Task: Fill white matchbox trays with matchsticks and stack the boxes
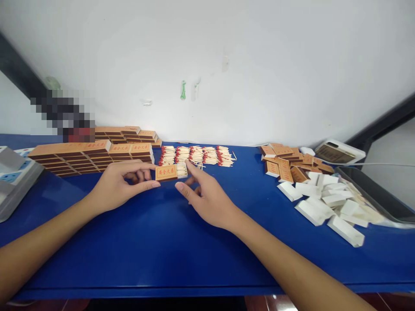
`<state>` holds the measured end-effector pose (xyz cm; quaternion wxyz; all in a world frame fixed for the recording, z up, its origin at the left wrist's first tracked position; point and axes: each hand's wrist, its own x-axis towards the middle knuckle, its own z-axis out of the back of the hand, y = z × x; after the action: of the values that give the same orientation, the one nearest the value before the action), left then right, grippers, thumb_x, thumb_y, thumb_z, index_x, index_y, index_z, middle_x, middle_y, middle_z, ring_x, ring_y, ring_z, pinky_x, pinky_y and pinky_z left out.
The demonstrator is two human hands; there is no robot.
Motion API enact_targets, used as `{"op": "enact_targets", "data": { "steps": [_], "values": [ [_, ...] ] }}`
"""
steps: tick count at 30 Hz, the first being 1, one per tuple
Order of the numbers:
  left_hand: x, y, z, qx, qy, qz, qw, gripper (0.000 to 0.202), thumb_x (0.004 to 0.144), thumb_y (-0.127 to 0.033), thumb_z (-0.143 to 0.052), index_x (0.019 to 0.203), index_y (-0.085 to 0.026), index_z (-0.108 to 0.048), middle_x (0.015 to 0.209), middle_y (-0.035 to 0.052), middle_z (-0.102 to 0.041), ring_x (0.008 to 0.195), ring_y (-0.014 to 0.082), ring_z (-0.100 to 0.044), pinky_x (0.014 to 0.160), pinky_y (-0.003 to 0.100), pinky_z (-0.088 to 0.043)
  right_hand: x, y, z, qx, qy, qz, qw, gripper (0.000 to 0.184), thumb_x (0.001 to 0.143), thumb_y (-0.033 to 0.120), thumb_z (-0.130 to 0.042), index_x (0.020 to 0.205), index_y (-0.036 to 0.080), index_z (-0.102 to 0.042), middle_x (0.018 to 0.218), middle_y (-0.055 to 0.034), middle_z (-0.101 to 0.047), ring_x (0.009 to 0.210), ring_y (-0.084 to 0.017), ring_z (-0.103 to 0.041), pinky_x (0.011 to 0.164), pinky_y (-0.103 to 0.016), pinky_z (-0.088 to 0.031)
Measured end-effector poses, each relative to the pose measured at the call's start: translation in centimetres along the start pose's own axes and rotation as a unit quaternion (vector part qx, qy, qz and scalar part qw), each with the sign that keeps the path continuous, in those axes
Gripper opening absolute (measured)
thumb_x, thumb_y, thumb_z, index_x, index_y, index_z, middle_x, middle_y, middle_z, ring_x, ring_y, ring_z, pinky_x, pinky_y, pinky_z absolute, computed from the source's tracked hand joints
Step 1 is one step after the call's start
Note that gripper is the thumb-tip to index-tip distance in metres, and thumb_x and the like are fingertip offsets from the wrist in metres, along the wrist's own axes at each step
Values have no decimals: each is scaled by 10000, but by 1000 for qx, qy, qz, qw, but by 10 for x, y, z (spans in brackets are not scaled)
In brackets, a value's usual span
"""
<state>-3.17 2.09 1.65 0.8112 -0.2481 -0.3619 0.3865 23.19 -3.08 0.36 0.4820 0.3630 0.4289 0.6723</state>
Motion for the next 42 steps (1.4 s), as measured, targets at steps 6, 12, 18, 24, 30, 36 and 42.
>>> {"op": "enact_targets", "data": {
  "steps": [6,12,18,24,30,36,42],
  "values": [
    [-3,-6,-5,9,-22,-36,999,322,849,-414,-877,1089,-207,-819,785,-23,-687,568,70,-545,552,206,-489,-9,2,-11,2,91,7,996,959,1023,420,-642,1738,312,-12,1127,-66,-686,756,-151,-603,683,-350,-569],
    [-5,-8,-7,16,-34,-61,997,340,845,-402,-886,1109,-200,-820,768,-32,-682,570,70,-550,566,211,-499,-12,4,-12,44,138,-8,989,1058,1014,418,-666,1713,372,127,1141,-55,-676,706,-131,-573,647,-331,-527],
    [-6,-6,-7,11,-37,-60,997,340,836,-414,-891,1106,-216,-830,754,-29,-686,575,86,-560,561,228,-503,-11,-2,-17,91,148,2,985,1122,1002,350,-693,1696,386,187,1100,-39,-675,745,-140,-573,687,-344,-519],
    [-5,-9,-7,13,-38,-63,997,329,849,-410,-880,1106,-212,-831,746,-28,-697,571,88,-568,557,229,-501,-8,-7,-19,153,159,33,975,1112,991,311,-713,1700,444,133,1226,-77,-631,1002,-197,-642,704,-326,-524],
    [-6,-7,-6,14,-36,-68,997,304,848,-408,-880,1077,-215,-826,746,-32,-696,569,87,-570,554,227,-499,-7,-4,-18,188,163,58,967,1074,986,272,-722,1692,525,48,1517,-103,-491,1022,-167,-645,707,-296,-553],
    [-9,-8,-13,37,-6,-88,995,284,867,-357,-858,1116,-235,-801,766,-46,-667,549,68,-539,537,205,-466,-9,-3,-19,165,142,31,976,1007,1012,315,-690,1718,451,16,1279,-87,-636,963,-183,-644,699,-327,-599],
    [0,-19,11,147,-11,-112,983,309,903,-386,-768,1162,-219,-774,875,11,-674,699,137,-593,679,269,-505,-5,-1,-15,102,68,23,992,887,988,331,-696,1718,385,-194,1366,-105,-634,876,-164,-652,680,-342,-610]
  ]
}}
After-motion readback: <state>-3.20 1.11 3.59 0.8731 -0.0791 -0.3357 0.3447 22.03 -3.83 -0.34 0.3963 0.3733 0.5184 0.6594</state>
